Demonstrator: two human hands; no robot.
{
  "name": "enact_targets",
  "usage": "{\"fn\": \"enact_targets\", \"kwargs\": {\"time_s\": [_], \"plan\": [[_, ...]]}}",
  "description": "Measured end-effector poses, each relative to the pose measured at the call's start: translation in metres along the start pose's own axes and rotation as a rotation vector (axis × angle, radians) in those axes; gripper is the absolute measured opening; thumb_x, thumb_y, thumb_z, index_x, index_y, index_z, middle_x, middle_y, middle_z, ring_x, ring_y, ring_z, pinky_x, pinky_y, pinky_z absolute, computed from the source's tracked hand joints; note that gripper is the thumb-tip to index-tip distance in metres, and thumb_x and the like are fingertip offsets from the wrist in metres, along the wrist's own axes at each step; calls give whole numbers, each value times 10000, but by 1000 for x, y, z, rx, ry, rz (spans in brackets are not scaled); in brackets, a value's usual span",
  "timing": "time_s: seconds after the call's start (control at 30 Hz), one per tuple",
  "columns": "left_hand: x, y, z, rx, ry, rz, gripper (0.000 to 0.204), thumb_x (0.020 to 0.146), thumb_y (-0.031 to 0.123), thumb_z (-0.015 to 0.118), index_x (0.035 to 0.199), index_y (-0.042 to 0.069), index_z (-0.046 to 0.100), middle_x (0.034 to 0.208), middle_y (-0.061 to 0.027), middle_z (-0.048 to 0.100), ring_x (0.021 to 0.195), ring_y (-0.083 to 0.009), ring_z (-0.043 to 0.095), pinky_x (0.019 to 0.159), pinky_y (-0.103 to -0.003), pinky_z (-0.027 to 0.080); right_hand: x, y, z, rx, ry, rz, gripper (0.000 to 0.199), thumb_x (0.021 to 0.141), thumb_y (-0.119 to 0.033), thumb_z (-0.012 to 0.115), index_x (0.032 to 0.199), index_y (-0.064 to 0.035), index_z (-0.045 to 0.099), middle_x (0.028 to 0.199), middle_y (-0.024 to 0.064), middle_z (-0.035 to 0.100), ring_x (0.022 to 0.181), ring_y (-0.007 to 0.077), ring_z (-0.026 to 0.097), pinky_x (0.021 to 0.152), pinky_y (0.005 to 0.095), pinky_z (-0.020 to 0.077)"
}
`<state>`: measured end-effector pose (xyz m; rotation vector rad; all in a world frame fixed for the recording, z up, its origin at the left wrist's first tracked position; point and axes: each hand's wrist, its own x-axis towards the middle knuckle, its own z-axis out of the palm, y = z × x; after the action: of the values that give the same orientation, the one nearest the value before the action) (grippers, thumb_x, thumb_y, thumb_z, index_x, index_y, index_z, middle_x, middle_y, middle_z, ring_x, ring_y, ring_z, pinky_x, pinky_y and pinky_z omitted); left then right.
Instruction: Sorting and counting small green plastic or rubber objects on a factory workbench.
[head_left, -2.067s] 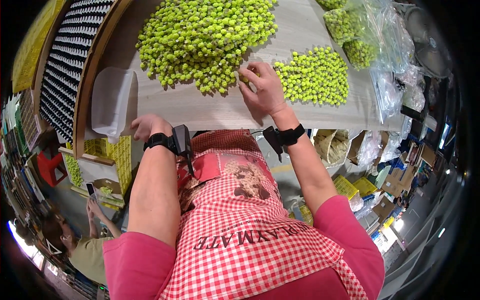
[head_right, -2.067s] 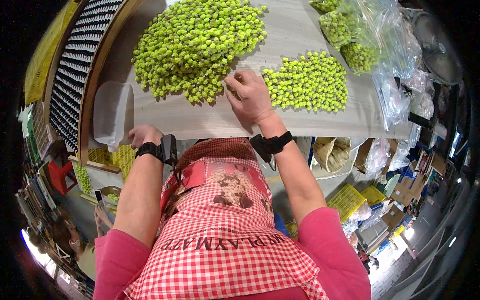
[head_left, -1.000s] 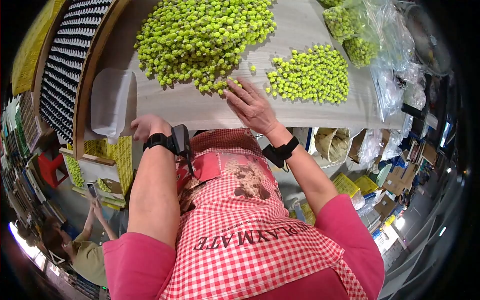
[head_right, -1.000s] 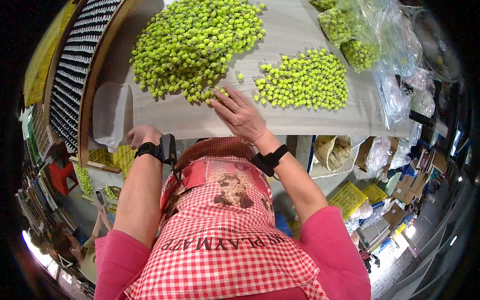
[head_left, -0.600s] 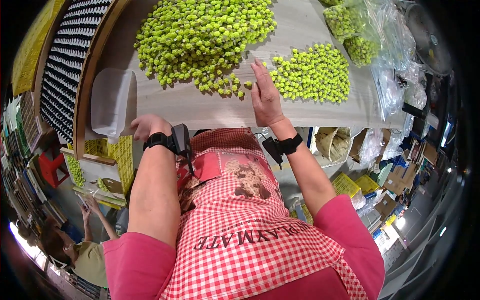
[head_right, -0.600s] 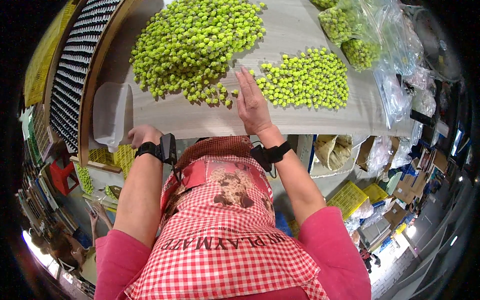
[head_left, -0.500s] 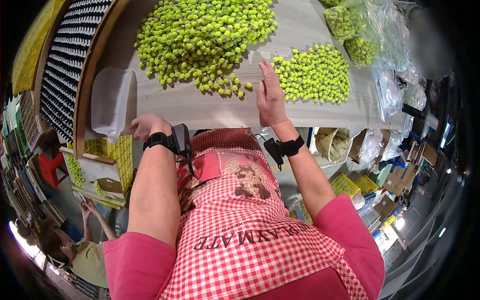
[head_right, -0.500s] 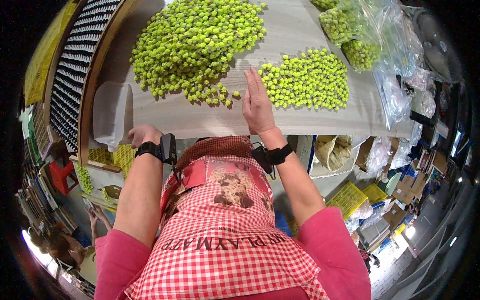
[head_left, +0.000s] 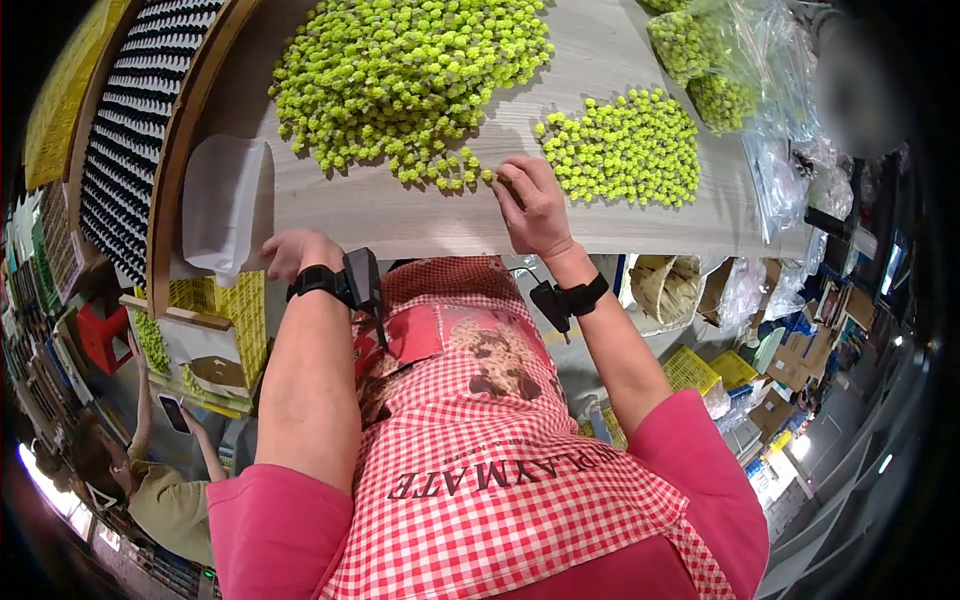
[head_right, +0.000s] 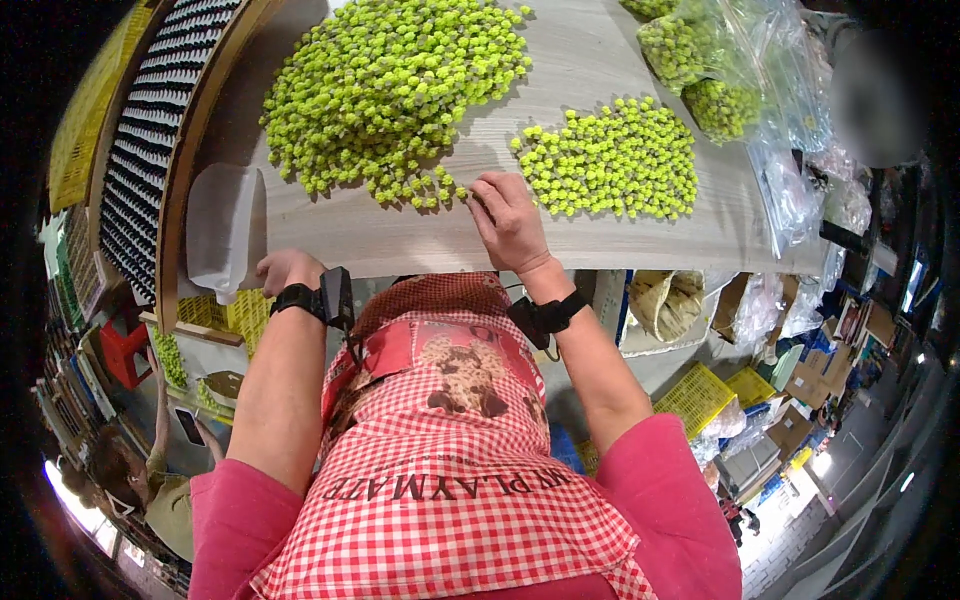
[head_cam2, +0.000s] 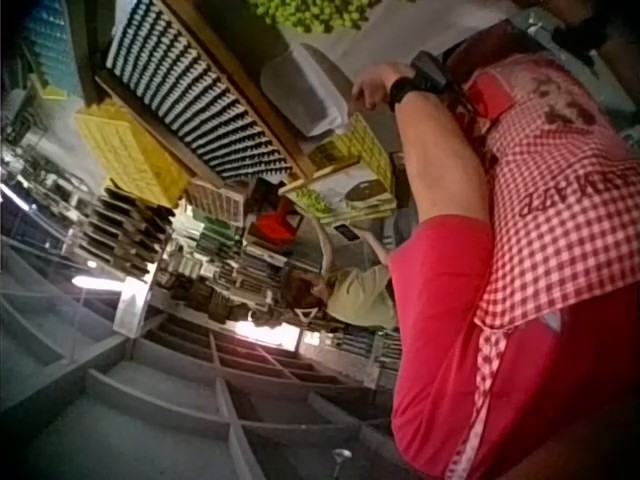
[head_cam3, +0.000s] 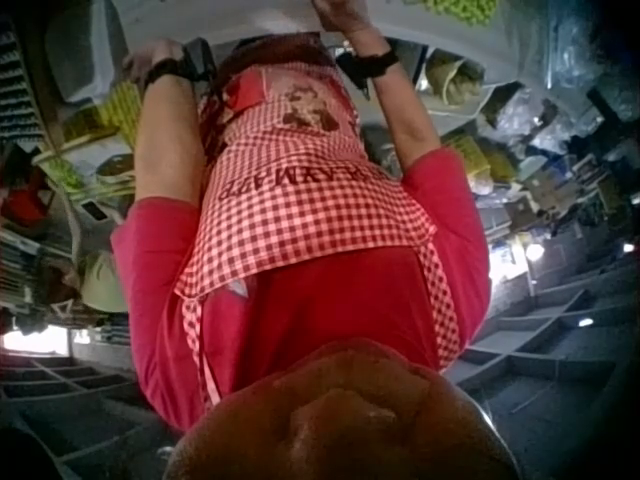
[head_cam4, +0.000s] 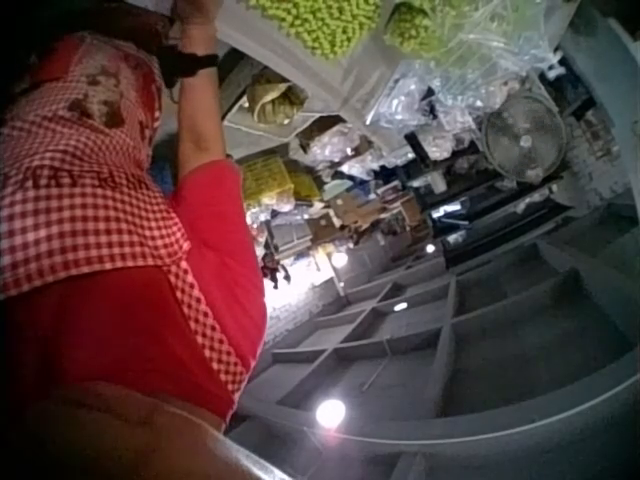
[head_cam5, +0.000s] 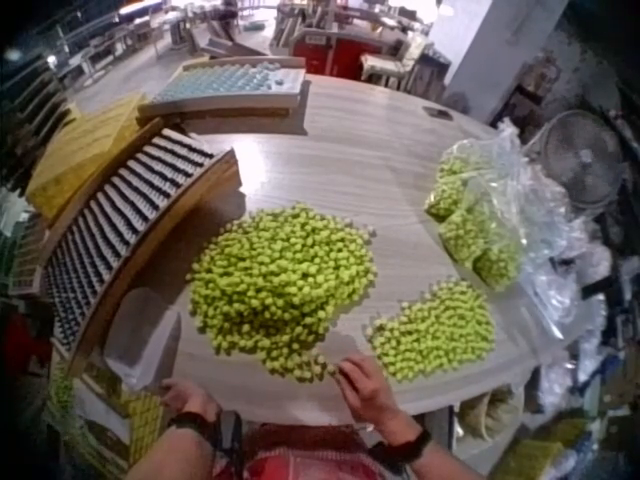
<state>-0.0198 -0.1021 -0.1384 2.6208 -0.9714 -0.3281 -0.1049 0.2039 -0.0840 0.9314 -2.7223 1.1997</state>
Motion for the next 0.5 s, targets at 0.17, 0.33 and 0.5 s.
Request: {"fn": "enact_targets", "kwargs": {"time_s": [0.17, 0.33, 0.5], "plan": [[0, 1, 1, 6, 14, 18, 485, 926, 428, 376, 1100, 9, 549, 994, -280, 652, 906, -425, 653, 773, -529, 533, 25, -19, -5, -93, 20, -123, 329, 743, -85, 697, 1063, -52, 631, 1039, 114, 583, 941, 301, 572, 790, 387, 489], [15, -7, 23, 10, 33, 29, 484, 925, 427, 379, 1094, 8, 554, 988, -278, 654, 900, -424, 654, 769, -529, 534, 34, -20, 6, -124, -18, -166, 276, 770, -127, 668, 1036, -55, 642, 1042, 113, 586, 953, 297, 574, 803, 386, 492], [8, -5, 15, -3, -25, -16, 479, 923, 428, 377, 1108, 18, 540, 988, -275, 653, 895, -422, 655, 766, -530, 533, 28, -4, -3, -137, -14, -130, 261, 746, -47, 684, 1002, -36, 636, 1012, 126, 601, 941, 311, 586, 797, 384, 498]]}}
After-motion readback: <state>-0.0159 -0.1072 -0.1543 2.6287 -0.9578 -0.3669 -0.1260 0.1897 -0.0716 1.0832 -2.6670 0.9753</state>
